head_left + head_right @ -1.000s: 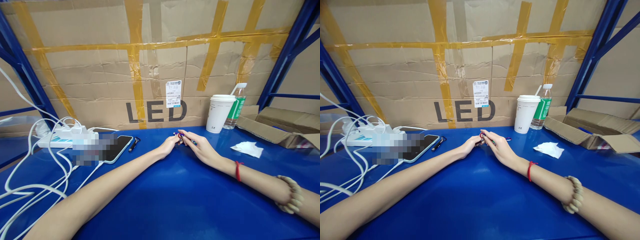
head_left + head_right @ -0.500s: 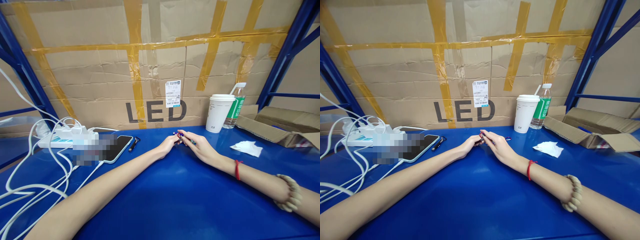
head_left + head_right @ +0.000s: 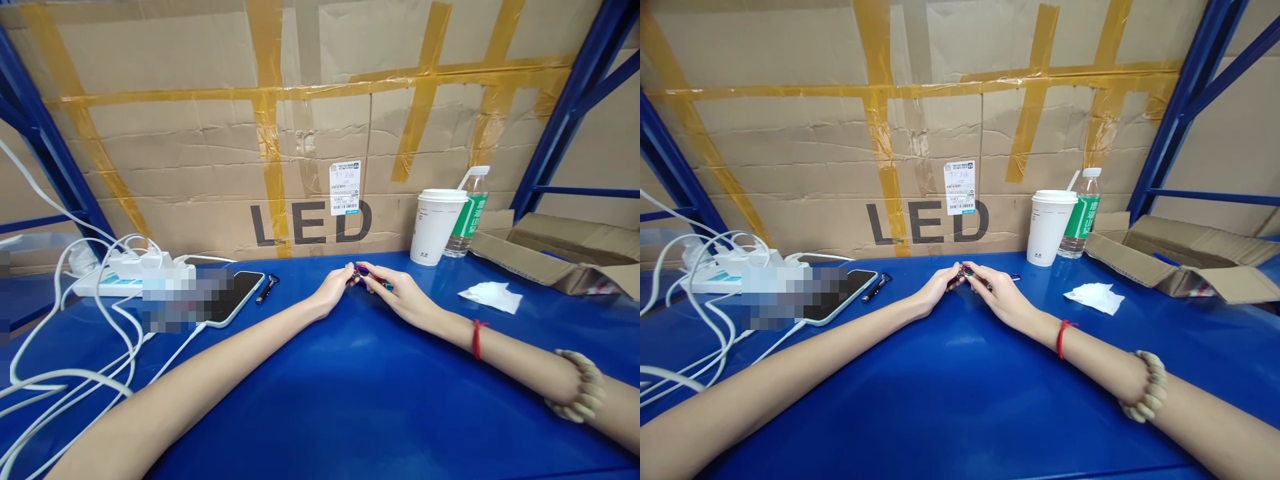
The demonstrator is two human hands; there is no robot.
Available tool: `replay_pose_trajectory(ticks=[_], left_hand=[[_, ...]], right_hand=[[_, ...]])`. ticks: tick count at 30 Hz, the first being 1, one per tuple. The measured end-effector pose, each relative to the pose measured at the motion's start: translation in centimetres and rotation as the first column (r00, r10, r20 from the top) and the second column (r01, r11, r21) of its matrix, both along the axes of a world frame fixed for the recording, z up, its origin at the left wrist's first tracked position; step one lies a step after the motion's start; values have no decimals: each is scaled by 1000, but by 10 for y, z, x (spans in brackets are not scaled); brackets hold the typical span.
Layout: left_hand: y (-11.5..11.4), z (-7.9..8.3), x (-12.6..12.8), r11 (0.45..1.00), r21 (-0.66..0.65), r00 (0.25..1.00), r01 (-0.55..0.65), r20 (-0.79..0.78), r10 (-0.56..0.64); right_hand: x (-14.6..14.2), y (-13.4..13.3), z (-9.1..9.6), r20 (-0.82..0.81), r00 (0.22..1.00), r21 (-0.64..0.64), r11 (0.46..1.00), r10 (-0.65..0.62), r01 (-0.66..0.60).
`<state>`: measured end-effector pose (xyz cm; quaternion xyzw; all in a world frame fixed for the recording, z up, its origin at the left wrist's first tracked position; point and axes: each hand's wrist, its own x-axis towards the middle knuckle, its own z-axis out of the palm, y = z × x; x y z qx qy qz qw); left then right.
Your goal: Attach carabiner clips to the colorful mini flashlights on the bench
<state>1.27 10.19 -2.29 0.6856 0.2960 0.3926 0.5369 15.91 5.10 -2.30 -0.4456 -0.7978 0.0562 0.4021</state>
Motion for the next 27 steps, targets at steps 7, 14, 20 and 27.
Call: replay_pose_trajectory(ticks=[7, 14, 20, 27], left_hand=[[8, -12, -1, 966, 254, 980, -49, -176, 96], [-1, -4, -2, 920, 392, 903, -7, -393, 174], [-2, -5, -1, 920, 393, 908, -2, -384, 166], [-8, -1, -1, 901, 435, 892, 5, -410, 193]], right_hand=[[0, -11, 9, -8, 999, 3, 1000, -31, 31], [3, -7, 7, -112, 993, 26, 999, -45, 48], [3, -7, 4, -149, 985, -9, 996, -89, 88], [3, -7, 4, -133, 984, 15, 993, -114, 117]])
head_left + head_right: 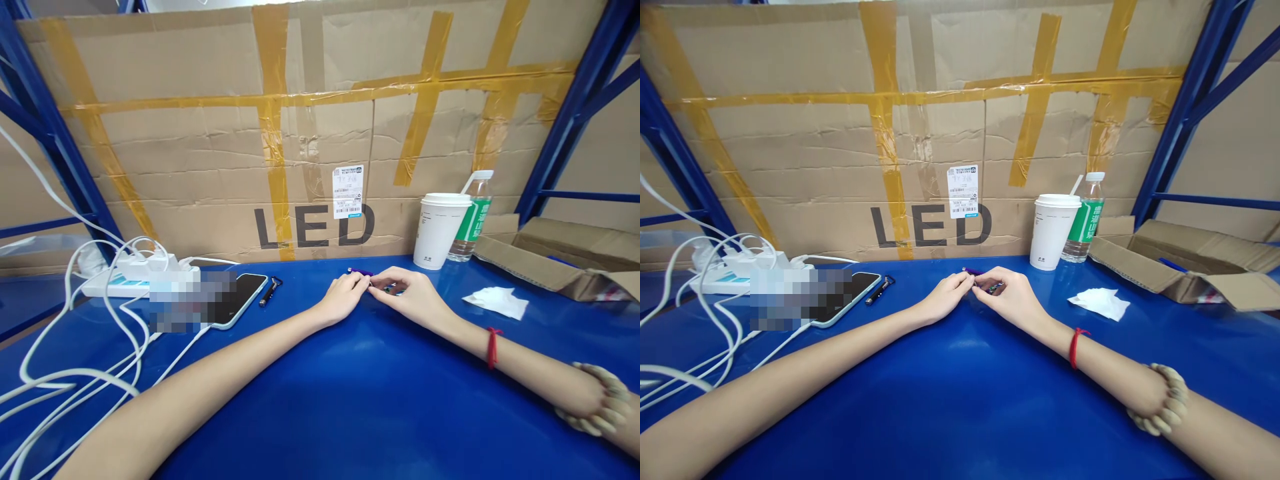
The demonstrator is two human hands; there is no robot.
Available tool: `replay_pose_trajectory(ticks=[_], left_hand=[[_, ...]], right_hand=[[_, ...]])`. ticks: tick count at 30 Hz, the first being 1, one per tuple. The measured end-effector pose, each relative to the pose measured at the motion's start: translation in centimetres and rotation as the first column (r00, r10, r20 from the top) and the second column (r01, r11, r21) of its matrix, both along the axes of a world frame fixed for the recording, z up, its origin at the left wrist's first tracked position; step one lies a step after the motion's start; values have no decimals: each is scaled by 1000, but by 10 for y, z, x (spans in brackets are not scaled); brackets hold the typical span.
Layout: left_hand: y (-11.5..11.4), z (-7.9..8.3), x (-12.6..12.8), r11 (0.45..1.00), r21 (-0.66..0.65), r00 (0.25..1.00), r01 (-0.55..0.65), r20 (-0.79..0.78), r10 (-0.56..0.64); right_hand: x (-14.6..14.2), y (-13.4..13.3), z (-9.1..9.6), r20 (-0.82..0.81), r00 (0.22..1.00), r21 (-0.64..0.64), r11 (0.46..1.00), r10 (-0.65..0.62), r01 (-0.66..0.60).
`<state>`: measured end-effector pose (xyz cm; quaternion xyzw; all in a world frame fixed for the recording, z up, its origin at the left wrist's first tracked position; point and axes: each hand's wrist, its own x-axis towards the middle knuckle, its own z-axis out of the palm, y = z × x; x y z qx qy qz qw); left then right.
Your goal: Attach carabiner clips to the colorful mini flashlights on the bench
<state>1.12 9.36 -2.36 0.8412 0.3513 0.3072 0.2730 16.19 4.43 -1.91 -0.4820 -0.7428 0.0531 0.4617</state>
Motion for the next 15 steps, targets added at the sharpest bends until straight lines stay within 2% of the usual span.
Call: replay_pose_trajectory(ticks=[8, 15], left_hand=[[-3, 2, -1, 998, 55, 999, -28, -17, 29], [-2, 2, -2, 1000, 24, 999, 11, 44, -12]], right_hand=[[4, 2, -1, 37, 999, -15, 999, 35, -34], [2, 0, 4, 39, 997, 38, 997, 70, -72]])
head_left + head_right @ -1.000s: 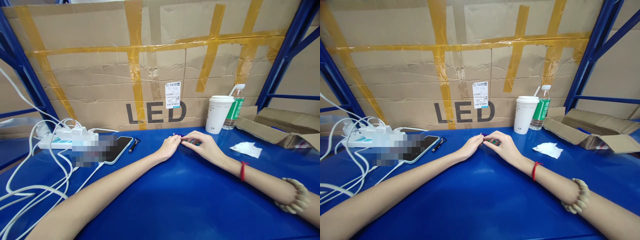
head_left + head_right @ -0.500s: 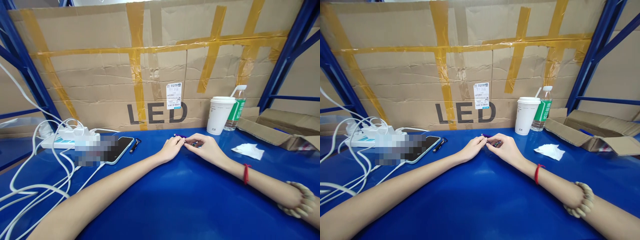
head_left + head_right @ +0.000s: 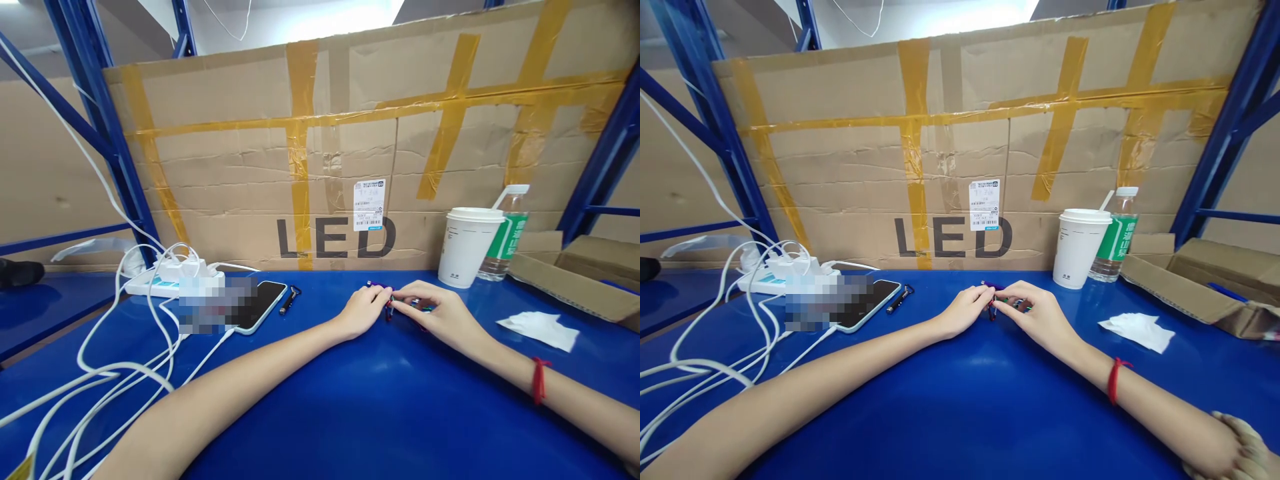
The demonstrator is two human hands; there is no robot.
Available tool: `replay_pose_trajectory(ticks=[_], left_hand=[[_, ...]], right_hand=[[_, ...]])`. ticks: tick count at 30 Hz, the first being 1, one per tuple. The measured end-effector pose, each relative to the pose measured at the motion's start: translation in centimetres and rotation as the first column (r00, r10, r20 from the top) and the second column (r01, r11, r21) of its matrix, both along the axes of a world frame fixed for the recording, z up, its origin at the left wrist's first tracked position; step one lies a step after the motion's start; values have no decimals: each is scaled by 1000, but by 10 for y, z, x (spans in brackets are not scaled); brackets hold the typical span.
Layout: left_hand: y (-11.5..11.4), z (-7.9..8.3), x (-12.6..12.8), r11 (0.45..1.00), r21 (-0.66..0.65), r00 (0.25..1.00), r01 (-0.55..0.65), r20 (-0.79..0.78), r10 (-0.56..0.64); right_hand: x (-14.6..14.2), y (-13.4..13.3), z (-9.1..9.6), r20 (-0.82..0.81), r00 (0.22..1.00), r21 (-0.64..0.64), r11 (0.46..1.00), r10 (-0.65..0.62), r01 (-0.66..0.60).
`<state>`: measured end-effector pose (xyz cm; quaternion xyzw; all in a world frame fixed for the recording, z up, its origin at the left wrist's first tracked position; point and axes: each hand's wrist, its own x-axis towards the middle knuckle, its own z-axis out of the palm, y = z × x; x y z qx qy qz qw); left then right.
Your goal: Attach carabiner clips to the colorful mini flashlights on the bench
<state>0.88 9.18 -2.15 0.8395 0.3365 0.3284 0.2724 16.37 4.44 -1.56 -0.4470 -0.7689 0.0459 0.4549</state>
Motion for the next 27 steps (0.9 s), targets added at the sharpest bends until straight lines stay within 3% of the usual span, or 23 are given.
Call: replay_pose_trajectory(ticks=[5, 11, 18, 21, 27], left_hand=[[1, -1, 0, 1000, -18, 999, 16, 37, -15], [-2, 1, -2, 1000, 19, 999, 21, 29, -22], [0, 1, -2, 997, -37, 977, 72, 205, -63], [1, 0, -1, 994, -78, 977, 78, 204, -60], [-3, 2, -1, 997, -26, 984, 67, 165, -61]], right_hand=[[-1, -2, 3, 27, 1000, 39, 999, -3, 2], [7, 2, 2, 10, 1000, 1, 1000, 17, -17], [11, 2, 5, -17, 997, 7, 998, 69, -69], [11, 3, 4, -21, 997, 3, 997, 77, -77], [14, 4, 1, -40, 995, -16, 996, 86, -87]])
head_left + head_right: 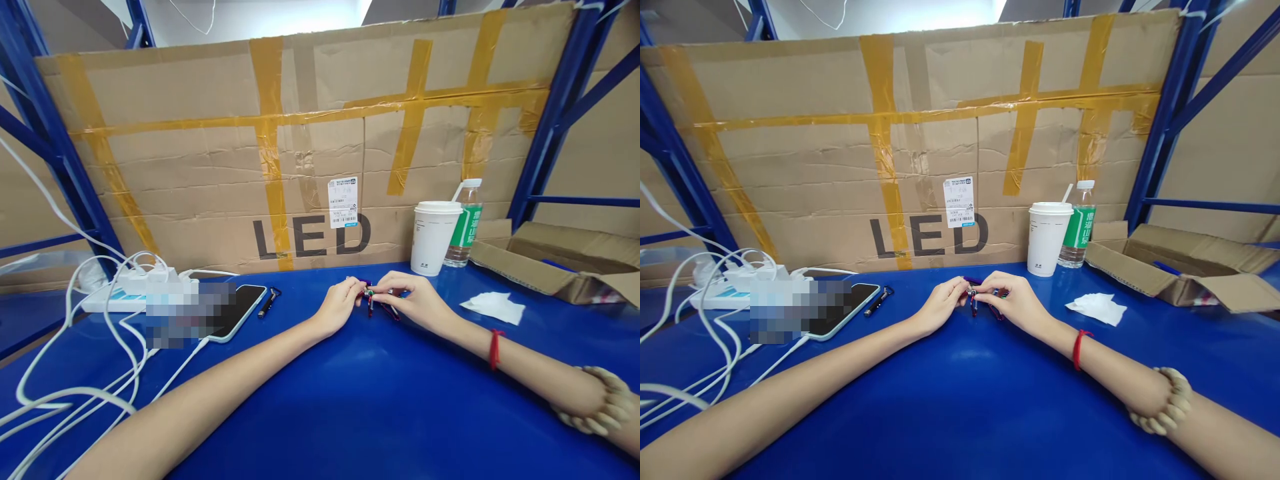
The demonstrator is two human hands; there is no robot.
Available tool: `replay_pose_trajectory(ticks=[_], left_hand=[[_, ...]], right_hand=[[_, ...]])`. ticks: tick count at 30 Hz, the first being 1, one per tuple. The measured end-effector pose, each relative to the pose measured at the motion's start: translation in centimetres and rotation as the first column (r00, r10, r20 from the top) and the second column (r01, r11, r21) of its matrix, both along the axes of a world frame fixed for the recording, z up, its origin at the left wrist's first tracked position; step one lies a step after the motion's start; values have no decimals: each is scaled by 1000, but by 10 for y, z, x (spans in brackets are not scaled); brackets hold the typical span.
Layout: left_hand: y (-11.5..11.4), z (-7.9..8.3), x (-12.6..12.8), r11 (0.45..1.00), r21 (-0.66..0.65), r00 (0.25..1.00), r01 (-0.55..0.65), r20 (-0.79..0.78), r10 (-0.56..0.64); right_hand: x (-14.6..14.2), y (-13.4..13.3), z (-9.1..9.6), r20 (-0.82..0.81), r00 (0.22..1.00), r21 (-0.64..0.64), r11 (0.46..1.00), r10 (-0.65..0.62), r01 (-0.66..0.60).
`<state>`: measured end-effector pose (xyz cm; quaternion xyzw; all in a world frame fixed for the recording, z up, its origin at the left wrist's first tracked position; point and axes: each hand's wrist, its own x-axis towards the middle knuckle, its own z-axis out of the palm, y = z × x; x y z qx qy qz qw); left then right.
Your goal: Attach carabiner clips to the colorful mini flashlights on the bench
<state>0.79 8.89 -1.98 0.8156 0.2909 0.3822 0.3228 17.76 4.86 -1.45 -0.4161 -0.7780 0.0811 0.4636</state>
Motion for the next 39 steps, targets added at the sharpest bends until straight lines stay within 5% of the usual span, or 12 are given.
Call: replay_pose_trajectory(ticks=[7, 16, 28, 39], left_hand=[[1, 1, 2, 999, -18, 998, 49, -40, -49], [12, -9, 4, 979, -179, 993, 98, 80, -85], [6, -7, 3, 975, -191, 984, 111, 160, -81], [8, -8, 4, 965, -218, 971, 147, 220, -98]], right_hand=[[-1, -1, 1, -5, 1000, -19, 1000, -5, 5], [-7, -7, 2, -97, 993, -197, 979, -67, 47], [-9, 1, -5, -294, 952, -477, 876, -89, -66], [-9, 4, -9, -244, 969, -396, 916, -34, -67]])
